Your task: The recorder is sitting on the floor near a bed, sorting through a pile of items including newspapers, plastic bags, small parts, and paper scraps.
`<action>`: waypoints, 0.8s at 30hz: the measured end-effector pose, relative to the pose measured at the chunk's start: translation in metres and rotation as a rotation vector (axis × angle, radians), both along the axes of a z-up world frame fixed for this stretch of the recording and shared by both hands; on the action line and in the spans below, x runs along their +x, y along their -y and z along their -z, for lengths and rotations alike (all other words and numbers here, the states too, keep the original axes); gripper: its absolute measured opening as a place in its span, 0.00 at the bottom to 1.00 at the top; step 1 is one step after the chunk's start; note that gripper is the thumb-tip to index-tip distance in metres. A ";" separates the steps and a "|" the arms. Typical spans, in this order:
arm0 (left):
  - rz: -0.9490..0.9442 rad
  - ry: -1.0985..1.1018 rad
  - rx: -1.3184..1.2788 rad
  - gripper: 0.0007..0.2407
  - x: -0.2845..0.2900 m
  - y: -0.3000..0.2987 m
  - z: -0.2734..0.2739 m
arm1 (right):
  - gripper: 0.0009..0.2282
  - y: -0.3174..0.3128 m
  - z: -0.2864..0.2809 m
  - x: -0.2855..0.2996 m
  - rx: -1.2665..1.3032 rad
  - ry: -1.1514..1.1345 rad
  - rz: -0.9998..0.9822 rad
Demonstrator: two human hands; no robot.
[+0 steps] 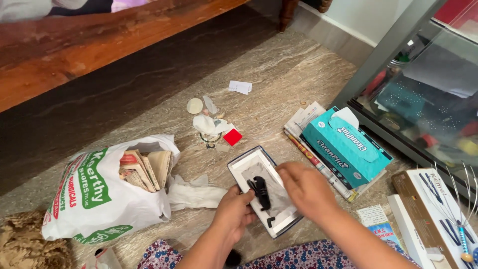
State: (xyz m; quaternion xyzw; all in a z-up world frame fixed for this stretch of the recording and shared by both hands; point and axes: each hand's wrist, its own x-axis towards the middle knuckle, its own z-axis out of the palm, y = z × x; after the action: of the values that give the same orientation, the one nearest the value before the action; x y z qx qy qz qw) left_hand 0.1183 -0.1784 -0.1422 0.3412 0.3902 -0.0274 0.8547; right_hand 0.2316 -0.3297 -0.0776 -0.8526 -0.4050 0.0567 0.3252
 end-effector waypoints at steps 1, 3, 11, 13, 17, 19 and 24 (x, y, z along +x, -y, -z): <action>-0.001 -0.001 0.001 0.12 0.000 -0.001 0.002 | 0.12 0.001 -0.002 0.005 0.001 -0.001 -0.001; -0.028 0.015 -0.016 0.12 0.001 -0.004 0.006 | 0.13 0.004 -0.005 0.016 -0.054 -0.131 0.213; 0.016 0.127 0.078 0.14 0.000 -0.018 0.001 | 0.10 0.033 0.034 0.075 -0.157 -0.681 0.260; 0.061 0.114 0.172 0.16 -0.005 -0.022 -0.002 | 0.10 0.048 0.030 0.103 -0.160 -0.599 0.325; 0.727 -0.233 1.031 0.19 -0.017 -0.015 0.002 | 0.18 0.116 0.058 0.183 0.069 -0.532 0.607; 1.040 -0.333 1.337 0.19 -0.021 -0.006 0.005 | 0.19 0.150 0.076 0.212 0.193 -0.514 0.676; 1.477 -0.577 1.239 0.18 -0.036 0.015 0.021 | 0.18 0.182 0.086 0.220 0.106 -0.404 0.959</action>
State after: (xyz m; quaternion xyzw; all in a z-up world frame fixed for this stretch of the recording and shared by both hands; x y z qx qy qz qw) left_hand 0.0825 -0.1938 -0.1629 0.8624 0.2188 -0.4243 0.1684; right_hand 0.4518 -0.5117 -0.1639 -0.8967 0.0995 0.0440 0.4291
